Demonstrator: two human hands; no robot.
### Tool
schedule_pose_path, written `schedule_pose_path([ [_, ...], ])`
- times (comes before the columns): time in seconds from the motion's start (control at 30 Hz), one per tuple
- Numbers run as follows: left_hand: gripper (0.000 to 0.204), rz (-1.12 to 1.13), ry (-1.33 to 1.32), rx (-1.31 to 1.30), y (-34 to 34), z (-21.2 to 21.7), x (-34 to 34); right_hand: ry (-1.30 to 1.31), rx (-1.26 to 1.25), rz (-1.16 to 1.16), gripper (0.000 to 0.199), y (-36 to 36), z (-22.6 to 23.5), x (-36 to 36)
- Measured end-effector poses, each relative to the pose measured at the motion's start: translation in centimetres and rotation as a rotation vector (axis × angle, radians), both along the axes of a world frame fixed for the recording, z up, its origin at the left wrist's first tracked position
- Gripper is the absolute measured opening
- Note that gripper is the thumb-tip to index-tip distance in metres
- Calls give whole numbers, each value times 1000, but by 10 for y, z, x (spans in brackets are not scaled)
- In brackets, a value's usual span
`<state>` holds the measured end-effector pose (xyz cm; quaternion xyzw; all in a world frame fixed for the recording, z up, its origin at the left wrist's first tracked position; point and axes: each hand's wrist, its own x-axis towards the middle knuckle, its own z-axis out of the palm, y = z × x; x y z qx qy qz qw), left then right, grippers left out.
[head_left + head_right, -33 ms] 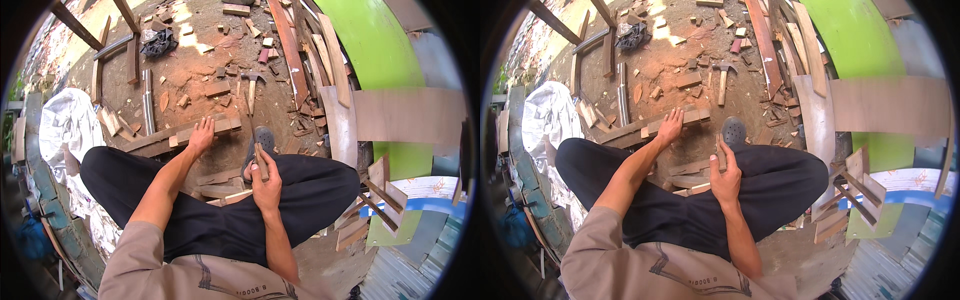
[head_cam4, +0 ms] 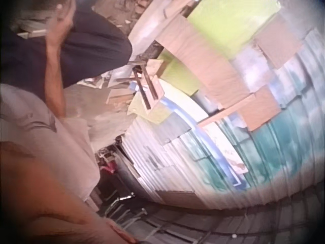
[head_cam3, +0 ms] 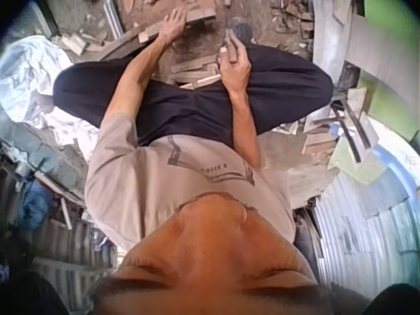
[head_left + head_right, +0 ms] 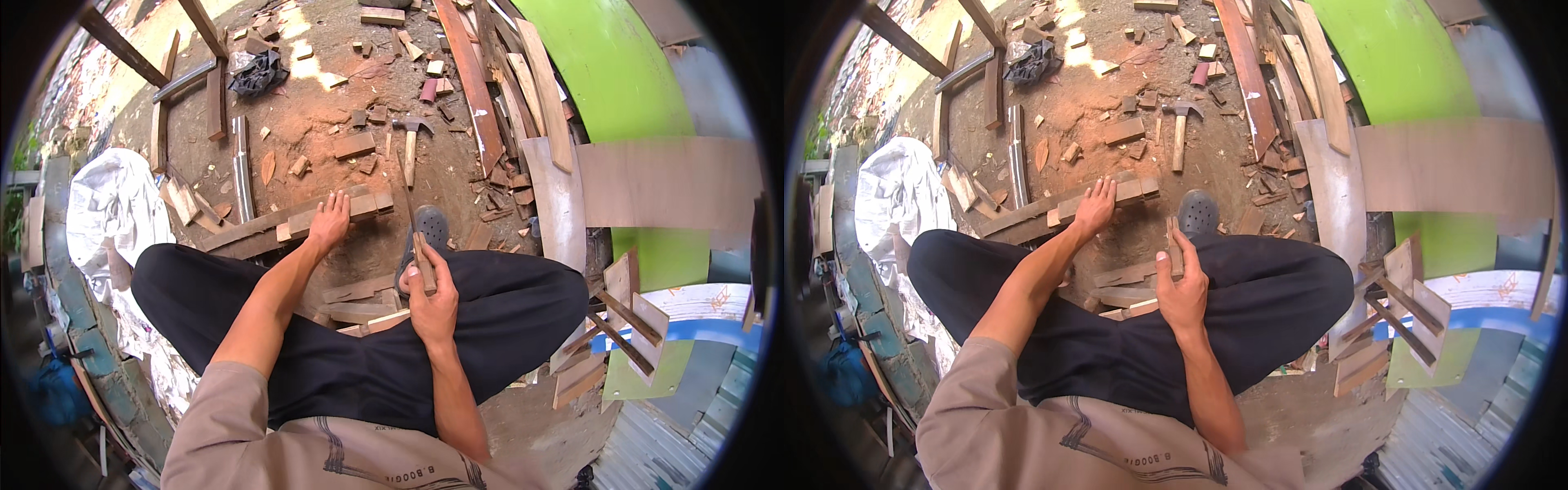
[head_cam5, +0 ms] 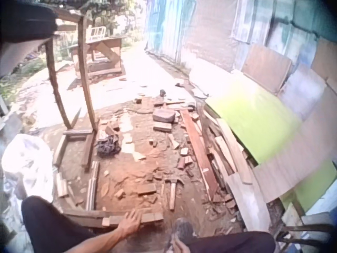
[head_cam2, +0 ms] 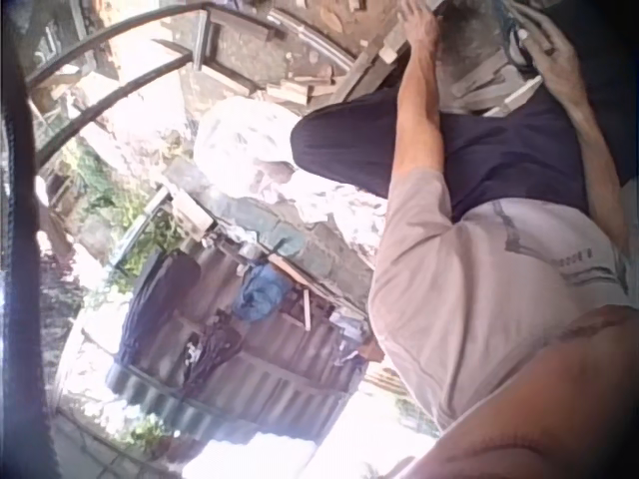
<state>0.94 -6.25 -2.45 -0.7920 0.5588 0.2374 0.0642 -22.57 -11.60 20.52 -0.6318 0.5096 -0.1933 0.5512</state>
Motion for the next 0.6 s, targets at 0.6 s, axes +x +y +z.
schedule_pose_path([
  [0.6,54,81,-61,110,-33,-9,12,76,-107,108,44,4,14,-11],
])
